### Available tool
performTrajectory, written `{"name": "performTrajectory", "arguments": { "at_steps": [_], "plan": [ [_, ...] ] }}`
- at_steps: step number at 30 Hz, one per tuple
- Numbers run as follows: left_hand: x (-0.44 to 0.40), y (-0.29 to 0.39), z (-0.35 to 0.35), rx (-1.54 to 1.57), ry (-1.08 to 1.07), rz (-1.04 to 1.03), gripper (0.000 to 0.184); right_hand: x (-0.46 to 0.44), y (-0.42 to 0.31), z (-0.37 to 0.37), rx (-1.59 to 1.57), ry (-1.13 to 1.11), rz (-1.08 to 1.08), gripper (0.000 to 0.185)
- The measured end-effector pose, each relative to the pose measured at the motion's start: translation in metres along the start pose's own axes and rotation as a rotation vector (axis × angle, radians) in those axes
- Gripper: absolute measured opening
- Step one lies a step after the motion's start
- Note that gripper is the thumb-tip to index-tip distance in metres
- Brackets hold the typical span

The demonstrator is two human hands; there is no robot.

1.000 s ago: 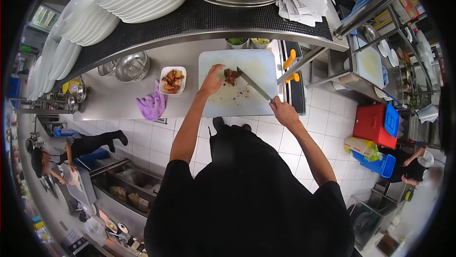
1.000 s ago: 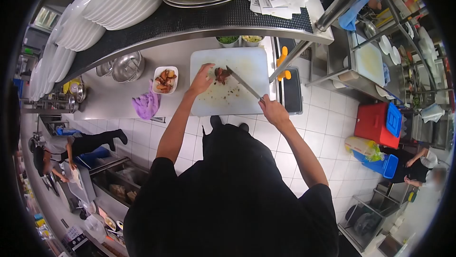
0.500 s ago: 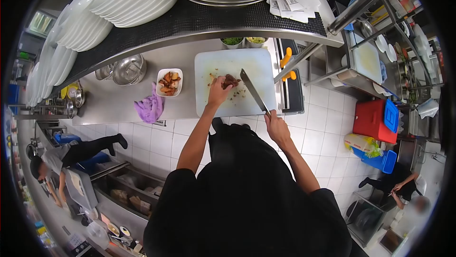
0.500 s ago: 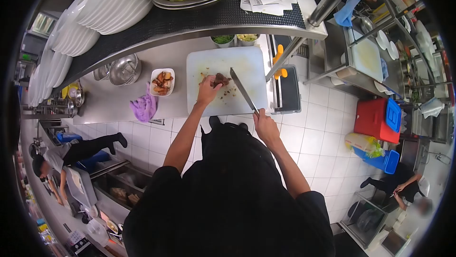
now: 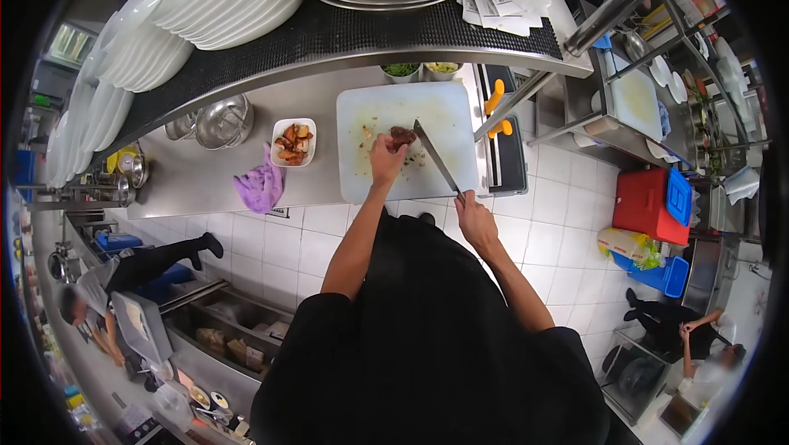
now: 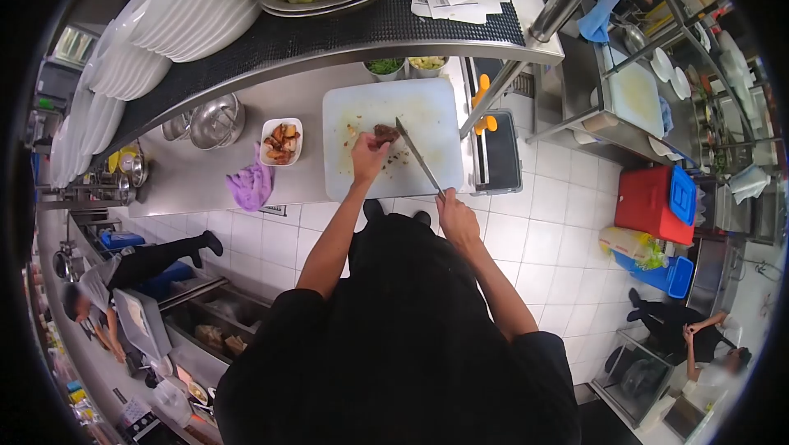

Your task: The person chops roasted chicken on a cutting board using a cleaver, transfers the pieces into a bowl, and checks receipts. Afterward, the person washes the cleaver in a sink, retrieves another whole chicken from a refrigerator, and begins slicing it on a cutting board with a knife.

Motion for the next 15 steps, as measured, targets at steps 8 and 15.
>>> {"name": "performTrajectory", "arguments": {
  "at_steps": [8, 15],
  "plan": [
    [0.013, -0.001, 0.024, 0.138, 0.149, -0.053, 0.022, 0.014, -0.014, 0.019, -0.055, 0.014, 0.090, 0.028],
    [0.018, 0.002, 0.062, 0.061, 0.228, -0.073, 0.015, 0.010, -0.032, 0.033, -0.168, 0.113, 0.099, 0.027]
  ]
}}
Point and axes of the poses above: each hand's wrist, its own x-axis away from the middle knuckle, its own z-axis out of the back of the hand, y = z × x, the point moved 4 cm from there along -x, towards the middle knuckle, and after that the axes turned 1 degree about x, right-handed, at the moved point
